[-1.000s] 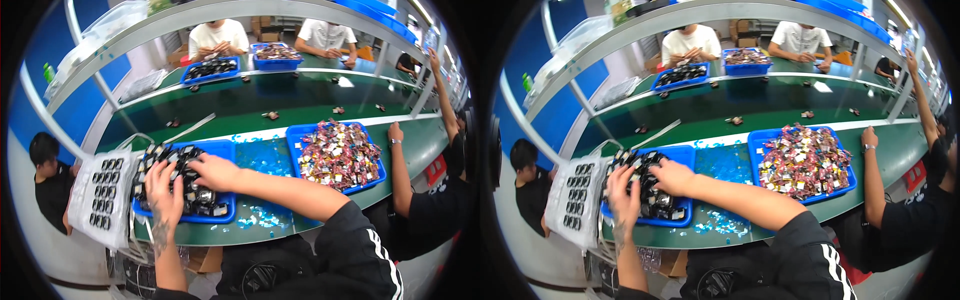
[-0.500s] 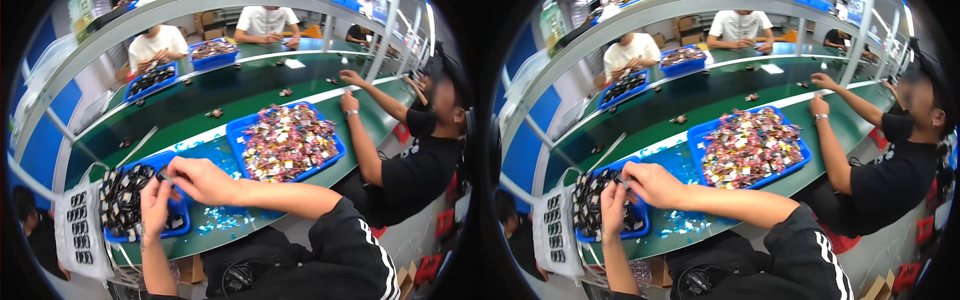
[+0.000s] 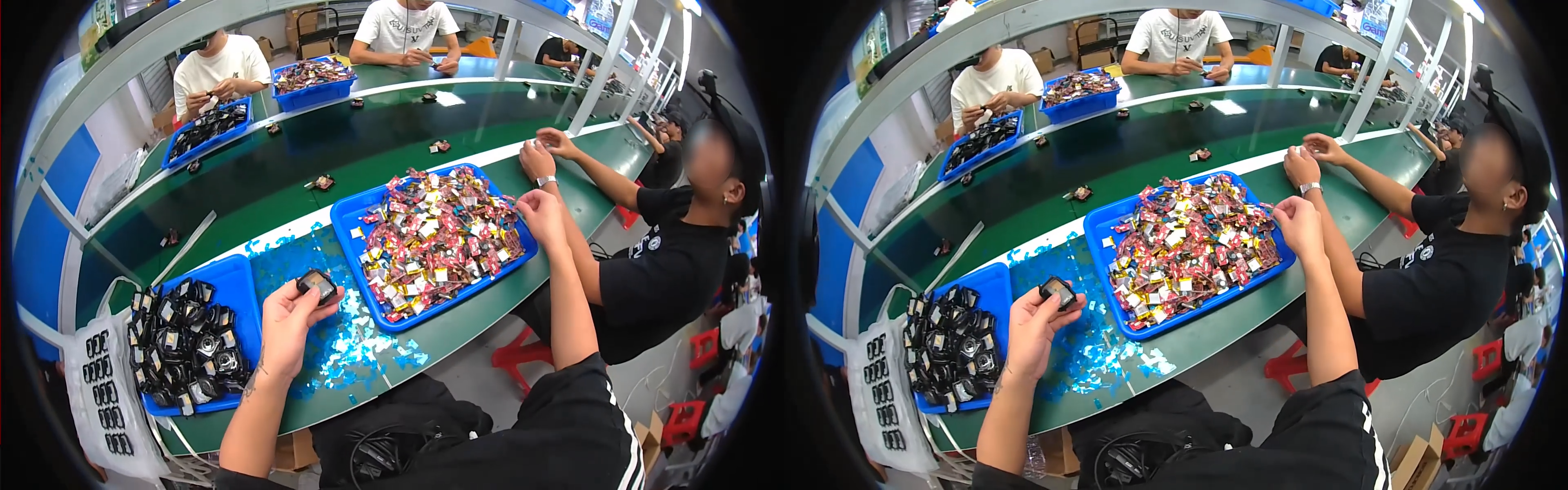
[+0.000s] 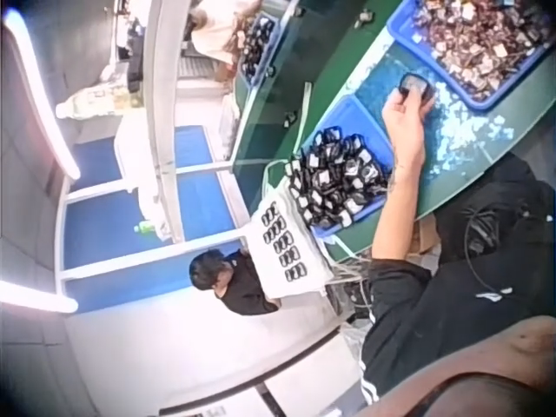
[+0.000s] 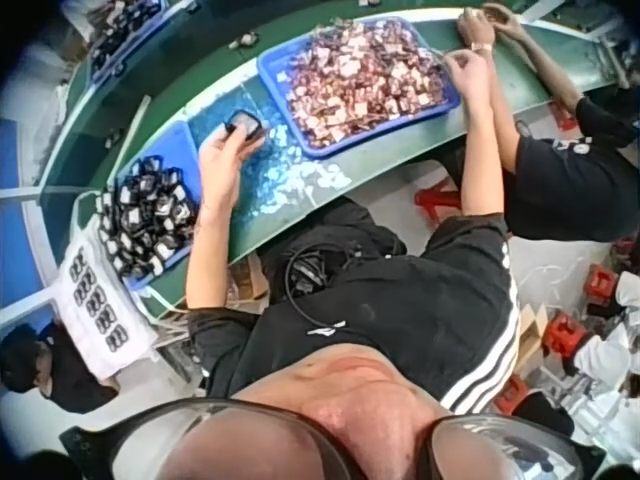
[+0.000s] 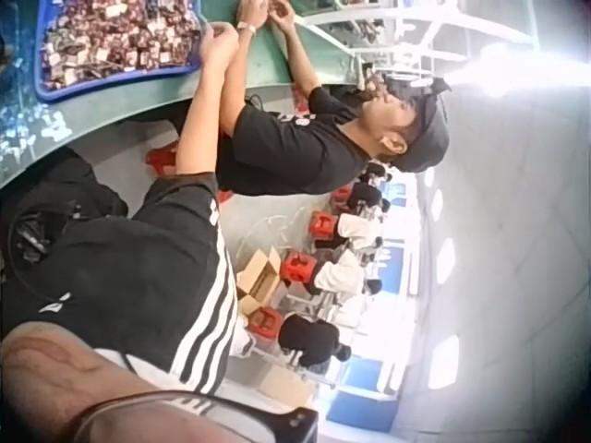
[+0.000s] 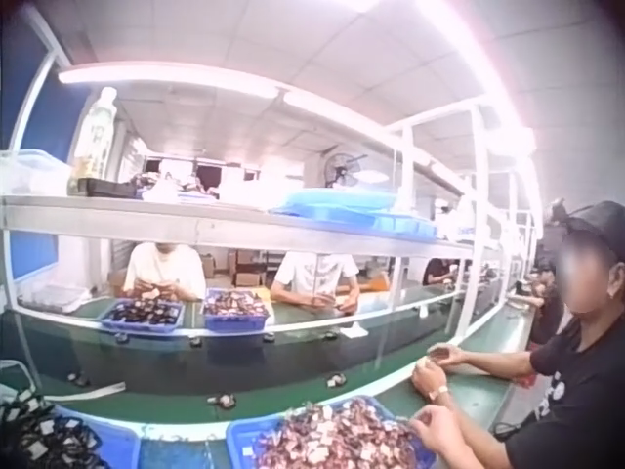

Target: The person is seen assembling small electronic components, specifically attaching a small board to a black plastic housing on a production line.

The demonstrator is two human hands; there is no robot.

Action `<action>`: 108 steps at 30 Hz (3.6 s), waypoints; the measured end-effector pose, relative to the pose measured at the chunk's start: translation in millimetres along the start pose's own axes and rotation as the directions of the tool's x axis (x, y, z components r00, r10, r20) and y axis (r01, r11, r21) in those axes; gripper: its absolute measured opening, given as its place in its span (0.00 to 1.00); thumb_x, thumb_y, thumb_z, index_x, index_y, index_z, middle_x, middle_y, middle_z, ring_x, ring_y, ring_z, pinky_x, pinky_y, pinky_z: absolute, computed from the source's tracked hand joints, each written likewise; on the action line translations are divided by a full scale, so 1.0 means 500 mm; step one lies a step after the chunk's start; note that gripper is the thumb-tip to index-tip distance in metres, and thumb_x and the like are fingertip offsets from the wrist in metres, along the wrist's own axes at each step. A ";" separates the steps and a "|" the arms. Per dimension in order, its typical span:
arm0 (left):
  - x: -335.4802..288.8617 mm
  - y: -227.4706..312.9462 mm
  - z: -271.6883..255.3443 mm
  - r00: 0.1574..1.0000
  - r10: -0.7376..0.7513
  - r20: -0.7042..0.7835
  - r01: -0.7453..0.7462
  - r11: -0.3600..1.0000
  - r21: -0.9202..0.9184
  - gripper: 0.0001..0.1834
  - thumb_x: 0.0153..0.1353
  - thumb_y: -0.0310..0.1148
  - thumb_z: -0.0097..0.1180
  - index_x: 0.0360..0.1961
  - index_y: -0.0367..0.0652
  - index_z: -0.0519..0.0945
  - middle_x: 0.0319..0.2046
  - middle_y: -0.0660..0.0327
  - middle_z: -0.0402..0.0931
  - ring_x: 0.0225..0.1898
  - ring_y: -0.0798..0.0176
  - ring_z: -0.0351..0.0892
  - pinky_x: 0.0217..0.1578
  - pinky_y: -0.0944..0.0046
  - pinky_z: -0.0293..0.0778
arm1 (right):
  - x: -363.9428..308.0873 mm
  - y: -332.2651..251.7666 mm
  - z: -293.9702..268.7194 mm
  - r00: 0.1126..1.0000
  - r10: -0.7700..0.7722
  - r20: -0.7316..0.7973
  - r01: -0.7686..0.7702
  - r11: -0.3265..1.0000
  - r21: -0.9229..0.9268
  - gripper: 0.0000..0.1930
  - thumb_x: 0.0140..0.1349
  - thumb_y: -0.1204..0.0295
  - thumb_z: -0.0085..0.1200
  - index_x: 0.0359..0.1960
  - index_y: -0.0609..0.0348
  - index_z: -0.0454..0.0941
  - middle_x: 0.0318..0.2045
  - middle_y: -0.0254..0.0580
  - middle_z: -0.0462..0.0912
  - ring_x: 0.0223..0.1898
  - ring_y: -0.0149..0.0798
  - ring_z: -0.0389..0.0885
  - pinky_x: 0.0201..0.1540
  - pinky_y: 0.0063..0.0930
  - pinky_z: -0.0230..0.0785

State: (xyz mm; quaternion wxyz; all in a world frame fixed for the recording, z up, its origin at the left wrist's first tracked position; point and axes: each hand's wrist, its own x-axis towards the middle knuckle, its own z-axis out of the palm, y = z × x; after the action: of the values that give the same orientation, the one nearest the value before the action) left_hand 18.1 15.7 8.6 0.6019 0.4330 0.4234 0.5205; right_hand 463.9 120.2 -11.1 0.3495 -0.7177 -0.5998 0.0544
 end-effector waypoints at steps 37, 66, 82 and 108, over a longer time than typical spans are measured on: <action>-0.028 0.012 -0.044 0.991 0.122 -0.047 -0.113 0.981 0.156 0.06 0.60 0.25 0.61 0.35 0.31 0.83 0.32 0.64 0.77 0.32 0.75 0.74 0.32 0.74 0.71 | -0.273 -0.509 0.147 0.740 -0.597 0.310 0.352 0.736 0.579 0.08 0.59 0.84 0.54 0.41 0.65 0.78 0.35 0.43 0.78 0.34 0.30 0.78 0.34 0.21 0.71; -0.049 -0.008 -0.018 0.983 0.110 0.149 -0.109 0.994 -0.015 0.25 0.68 0.18 0.43 0.65 0.30 0.59 0.60 0.51 0.67 0.60 0.63 0.68 0.60 0.64 0.65 | -0.310 -0.532 0.156 0.837 -0.507 0.204 0.307 0.745 0.592 0.05 0.51 0.82 0.63 0.30 0.61 0.81 0.23 0.36 0.80 0.15 0.27 0.65 0.19 0.23 0.58; -0.046 -0.005 -0.020 0.965 0.113 0.237 -0.122 0.992 0.025 0.24 0.67 0.18 0.43 0.65 0.32 0.61 0.58 0.50 0.69 0.60 0.62 0.70 0.59 0.64 0.66 | -0.301 -0.499 0.159 0.866 -0.424 0.266 0.179 0.758 0.627 0.10 0.50 0.80 0.65 0.32 0.61 0.75 0.22 0.31 0.74 0.23 0.22 0.71 0.25 0.18 0.63; -0.050 0.022 -0.029 0.967 0.116 0.225 -0.210 0.864 0.457 0.09 0.55 0.20 0.62 0.38 0.32 0.84 0.35 0.55 0.78 0.36 0.65 0.82 0.38 0.71 0.79 | -0.291 -0.453 0.112 0.606 -0.353 0.713 -0.493 0.536 0.685 0.05 0.63 0.74 0.56 0.34 0.63 0.76 0.28 0.29 0.77 0.29 0.19 0.74 0.31 0.15 0.69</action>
State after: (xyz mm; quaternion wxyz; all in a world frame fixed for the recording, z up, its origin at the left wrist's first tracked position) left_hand -1.3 -7.1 16.7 0.4679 0.6499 0.4407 0.4056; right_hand 209.6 21.9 25.5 0.3415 -0.3794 -0.5490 0.6618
